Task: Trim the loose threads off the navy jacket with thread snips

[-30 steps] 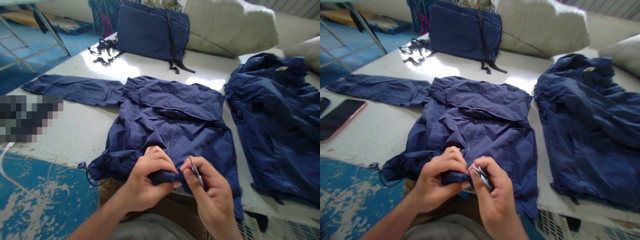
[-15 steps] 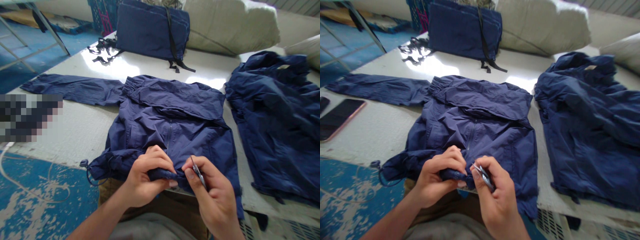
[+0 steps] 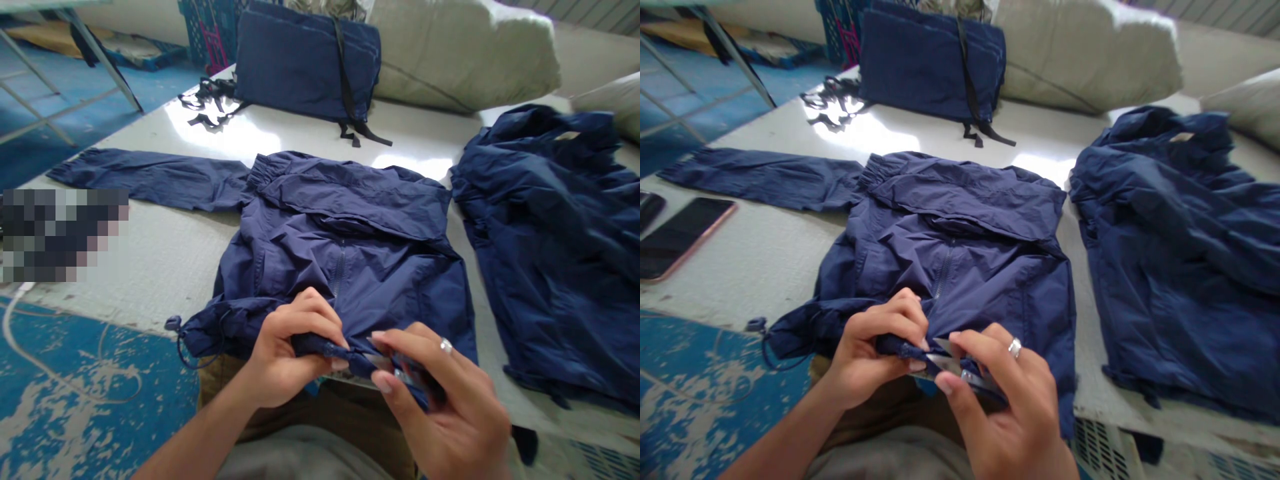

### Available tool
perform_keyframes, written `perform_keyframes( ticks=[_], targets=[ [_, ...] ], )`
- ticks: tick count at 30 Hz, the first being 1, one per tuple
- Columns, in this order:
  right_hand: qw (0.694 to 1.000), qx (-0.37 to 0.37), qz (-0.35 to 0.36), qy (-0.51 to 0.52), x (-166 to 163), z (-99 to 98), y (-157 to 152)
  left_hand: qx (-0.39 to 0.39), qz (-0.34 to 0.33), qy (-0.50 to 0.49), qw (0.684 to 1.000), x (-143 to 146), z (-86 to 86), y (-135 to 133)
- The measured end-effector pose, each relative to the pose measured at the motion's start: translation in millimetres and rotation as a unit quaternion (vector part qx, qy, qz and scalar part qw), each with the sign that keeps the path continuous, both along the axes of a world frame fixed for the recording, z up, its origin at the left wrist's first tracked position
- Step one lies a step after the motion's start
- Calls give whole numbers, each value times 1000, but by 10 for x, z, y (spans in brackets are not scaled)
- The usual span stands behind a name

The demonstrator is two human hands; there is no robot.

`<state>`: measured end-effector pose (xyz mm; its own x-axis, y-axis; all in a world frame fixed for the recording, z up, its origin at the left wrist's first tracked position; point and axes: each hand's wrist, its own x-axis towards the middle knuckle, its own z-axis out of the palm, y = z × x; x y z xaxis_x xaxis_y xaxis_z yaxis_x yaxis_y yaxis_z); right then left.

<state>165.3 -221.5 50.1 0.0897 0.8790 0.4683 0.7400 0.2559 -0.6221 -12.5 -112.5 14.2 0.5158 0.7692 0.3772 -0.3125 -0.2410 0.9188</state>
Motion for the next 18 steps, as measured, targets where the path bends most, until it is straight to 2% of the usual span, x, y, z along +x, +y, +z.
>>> perform_keyframes(
  ticks=[5,18],
  targets=[
    [997,53,-3,-56,-62,1,23,2,2,-11,1000,10,0,1],
    [996,79,35,-28,-97,-3,102,3,-3,-27,1000,16,-33,2]
  ],
)
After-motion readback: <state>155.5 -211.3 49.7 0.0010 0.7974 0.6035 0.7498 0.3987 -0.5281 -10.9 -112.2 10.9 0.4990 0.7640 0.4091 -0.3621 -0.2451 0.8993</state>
